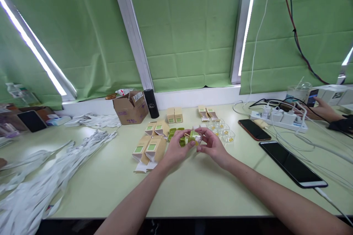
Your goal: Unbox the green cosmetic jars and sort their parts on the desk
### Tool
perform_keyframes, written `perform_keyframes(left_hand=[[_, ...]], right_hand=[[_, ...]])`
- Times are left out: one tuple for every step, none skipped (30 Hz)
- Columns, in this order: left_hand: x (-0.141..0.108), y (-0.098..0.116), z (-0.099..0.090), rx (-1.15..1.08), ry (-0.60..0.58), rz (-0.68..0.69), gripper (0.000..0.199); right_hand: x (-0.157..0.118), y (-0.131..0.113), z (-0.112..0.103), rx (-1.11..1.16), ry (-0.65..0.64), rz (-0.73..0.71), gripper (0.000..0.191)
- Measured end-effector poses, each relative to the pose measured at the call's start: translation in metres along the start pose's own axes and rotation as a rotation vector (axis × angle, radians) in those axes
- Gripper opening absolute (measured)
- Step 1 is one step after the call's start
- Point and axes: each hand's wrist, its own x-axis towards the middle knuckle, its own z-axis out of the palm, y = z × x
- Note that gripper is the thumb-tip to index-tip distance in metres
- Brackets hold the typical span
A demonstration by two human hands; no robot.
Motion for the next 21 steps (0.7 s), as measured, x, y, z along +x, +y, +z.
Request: perform_keyframes(left_hand=[[-0.0007, 0.0019, 0.0003, -0.013, -0.006, 0.004, 0.044], [-0.0012, 0.0036, 0.0004, -0.032, -0.008, 0.016, 0.045], [-0.0015, 0.0048, 0.0003, -0.052, -0.01, 0.032, 0.046], [-0.0016, 0.0056, 0.0002, -0.068, -0.008, 0.047, 0.047], [-0.0016, 0.0057, 0.0001, -0.077, -0.003, 0.059, 0.047], [-0.0016, 0.0053, 0.0, -0.078, 0.003, 0.073, 0.046], [-0.0016, 0.0044, 0.0, -0.071, 0.008, 0.091, 0.045], [-0.0017, 0.0031, 0.0, -0.057, 0.014, 0.115, 0.045], [-0.0019, 0.0017, 0.0, -0.038, 0.023, 0.145, 0.044], [-0.0022, 0.0003, 0.0, -0.017, 0.035, 0.181, 0.043], [-0.0024, -0.001, 0.0, 0.004, 0.048, 0.22, 0.042], [-0.0026, -0.002, -0.0001, 0.025, 0.06, 0.261, 0.041], [-0.0028, -0.0025, -0.0003, 0.045, 0.07, 0.302, 0.04], [-0.0029, -0.0027, -0.0006, 0.065, 0.078, 0.34, 0.039], [-0.003, -0.0024, -0.001, 0.084, 0.079, 0.37, 0.038], [-0.0031, -0.0018, -0.0015, 0.101, 0.076, 0.39, 0.037], [-0.0031, -0.001, -0.002, 0.114, 0.071, 0.4, 0.036], [-0.0031, -0.0001, -0.0026, 0.123, 0.068, 0.404, 0.032], [-0.0031, 0.0008, -0.003, 0.129, 0.066, 0.407, 0.028], [-0.0031, 0.0016, -0.0034, 0.134, 0.068, 0.414, 0.023], [-0.003, 0.0021, -0.0037, 0.139, 0.077, 0.427, 0.018]], right_hand=[[0.0003, 0.0011, 0.0004, -0.033, 0.023, -0.013, 0.06], [0.0007, 0.0022, 0.0006, -0.049, 0.046, -0.024, 0.061], [0.0011, 0.0033, 0.0006, -0.051, 0.065, -0.037, 0.061], [0.0014, 0.0042, 0.0006, -0.051, 0.079, -0.05, 0.061], [0.0013, 0.0046, 0.0006, -0.054, 0.086, -0.066, 0.06], [0.001, 0.0046, 0.0006, -0.069, 0.086, -0.084, 0.059], [0.0002, 0.0041, 0.0008, -0.098, 0.081, -0.102, 0.058], [-0.0008, 0.0033, 0.0011, -0.145, 0.076, -0.124, 0.056], [-0.002, 0.0023, 0.0014, -0.207, 0.072, -0.149, 0.054], [-0.0033, 0.0011, 0.0017, -0.278, 0.068, -0.179, 0.051], [-0.0045, -0.0002, 0.002, -0.349, 0.067, -0.214, 0.049], [-0.0055, -0.0013, 0.0021, -0.417, 0.069, -0.252, 0.047], [-0.0062, -0.0023, 0.002, -0.475, 0.071, -0.292, 0.046], [-0.0066, -0.0032, 0.0016, -0.524, 0.071, -0.33, 0.045], [-0.0067, -0.0038, 0.001, -0.562, 0.069, -0.363, 0.045], [-0.0066, -0.0043, 0.0001, -0.59, 0.066, -0.389, 0.045], [-0.0065, -0.0045, -0.0009, -0.61, 0.062, -0.406, 0.045], [-0.0063, -0.0047, -0.0019, -0.623, 0.054, -0.416, 0.045], [-0.0063, -0.0048, -0.0029, -0.629, 0.047, -0.421, 0.045], [-0.0063, -0.0048, -0.0037, -0.632, 0.041, -0.421, 0.046], [-0.0065, -0.0048, -0.0042, -0.631, 0.035, -0.419, 0.046]])
